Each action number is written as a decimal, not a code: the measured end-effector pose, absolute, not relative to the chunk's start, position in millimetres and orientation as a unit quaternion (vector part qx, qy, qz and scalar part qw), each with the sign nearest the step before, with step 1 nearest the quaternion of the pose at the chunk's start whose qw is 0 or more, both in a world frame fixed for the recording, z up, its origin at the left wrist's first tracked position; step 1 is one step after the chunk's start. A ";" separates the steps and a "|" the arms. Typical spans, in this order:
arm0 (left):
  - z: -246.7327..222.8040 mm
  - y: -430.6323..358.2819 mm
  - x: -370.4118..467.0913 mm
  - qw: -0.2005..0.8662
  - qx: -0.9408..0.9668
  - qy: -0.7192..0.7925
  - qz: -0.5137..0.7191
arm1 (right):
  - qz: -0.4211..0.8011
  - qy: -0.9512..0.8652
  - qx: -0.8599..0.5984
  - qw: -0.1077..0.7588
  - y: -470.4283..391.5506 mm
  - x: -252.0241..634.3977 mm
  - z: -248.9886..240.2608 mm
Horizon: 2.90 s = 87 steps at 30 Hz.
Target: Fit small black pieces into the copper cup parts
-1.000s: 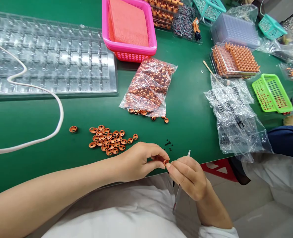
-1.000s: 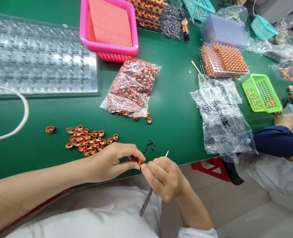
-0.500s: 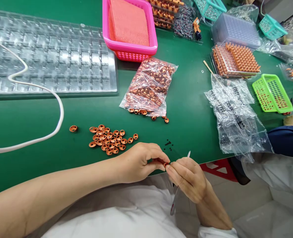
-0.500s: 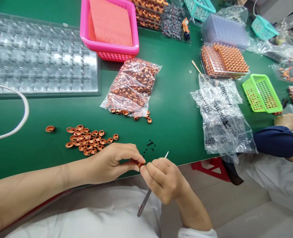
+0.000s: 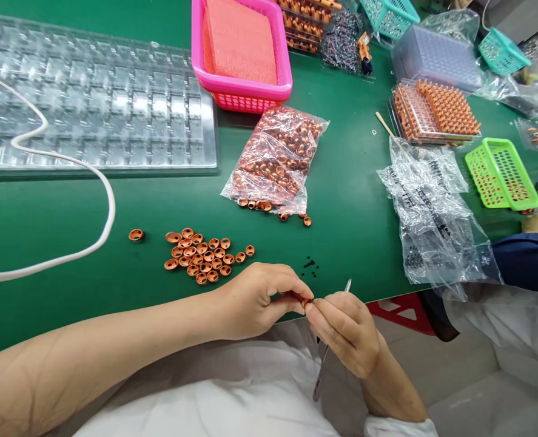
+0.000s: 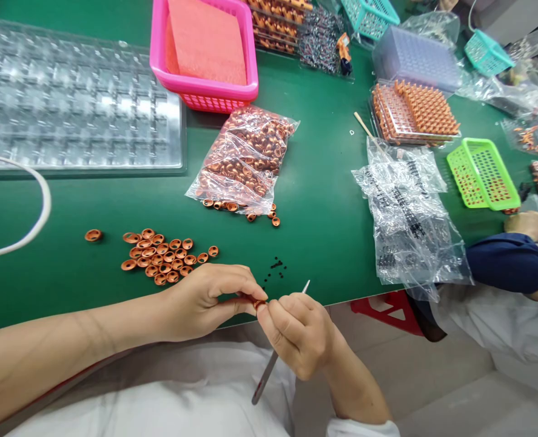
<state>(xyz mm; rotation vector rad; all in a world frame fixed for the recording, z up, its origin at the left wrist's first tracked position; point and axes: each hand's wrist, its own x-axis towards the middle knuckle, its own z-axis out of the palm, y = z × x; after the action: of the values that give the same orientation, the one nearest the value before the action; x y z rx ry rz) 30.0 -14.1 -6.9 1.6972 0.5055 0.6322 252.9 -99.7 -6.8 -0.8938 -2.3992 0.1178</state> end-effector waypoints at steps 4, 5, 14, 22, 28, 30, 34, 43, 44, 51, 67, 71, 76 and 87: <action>-3.7 -12.9 29.6 0.617 0.710 0.240 0.239 | 0.054 -0.887 -0.347 0.300 -103.9 254.6 -10.5; -2.7 -12.4 29.7 0.628 0.702 0.248 0.226 | 0.059 -0.880 -0.353 0.312 -105.1 255.1 -13.3; 1.9 -9.0 33.4 0.702 0.635 0.288 0.149 | 0.069 -0.840 -0.386 0.375 -101.4 250.1 -24.9; 1.5 -9.5 33.7 0.687 0.635 0.317 0.157 | 0.141 -0.706 -0.518 0.462 -101.7 245.3 -8.4; 0.4 -8.9 30.6 0.657 0.668 0.305 0.168 | 0.138 -0.596 -0.640 0.465 -98.5 260.2 -14.6; -1.4 -9.8 29.6 0.643 0.682 0.304 0.172 | 0.162 -0.589 -0.652 0.450 -99.5 266.8 -16.9; -4.4 -12.1 30.2 0.624 0.693 0.306 0.190 | 0.213 -0.595 -0.677 0.378 -102.0 276.7 -15.2; -16.5 -15.8 35.9 0.617 0.687 0.311 0.227 | 0.224 -0.560 -0.667 0.437 -114.7 271.2 -16.6; -17.6 -15.7 36.0 0.616 0.686 0.315 0.228 | 0.246 -0.542 -0.655 0.465 -117.9 267.0 -16.5; -12.5 -13.9 32.8 0.591 0.713 0.317 0.206 | 0.360 -0.546 -0.551 0.518 -125.5 244.5 -9.2; -7.4 -15.1 32.1 0.563 0.742 0.307 0.194 | 0.311 -0.650 -0.546 0.428 -109.8 243.4 -5.9; -11.8 -15.5 32.1 0.558 0.746 0.308 0.194 | 0.313 -0.655 -0.547 0.416 -108.0 243.4 -5.4; -17.0 -16.5 32.7 0.551 0.747 0.301 0.217 | 0.313 -0.662 -0.540 0.415 -106.1 242.1 -3.3; -10.0 -14.5 32.8 0.579 0.719 0.322 0.209 | 0.252 -0.653 -0.539 0.468 -111.9 231.9 -11.5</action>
<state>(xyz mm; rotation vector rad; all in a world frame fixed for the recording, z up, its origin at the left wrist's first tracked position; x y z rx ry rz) 32.8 -14.5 -10.0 1.6810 0.7529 0.4895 231.9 -111.9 -11.5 -1.3230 -1.6019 0.6187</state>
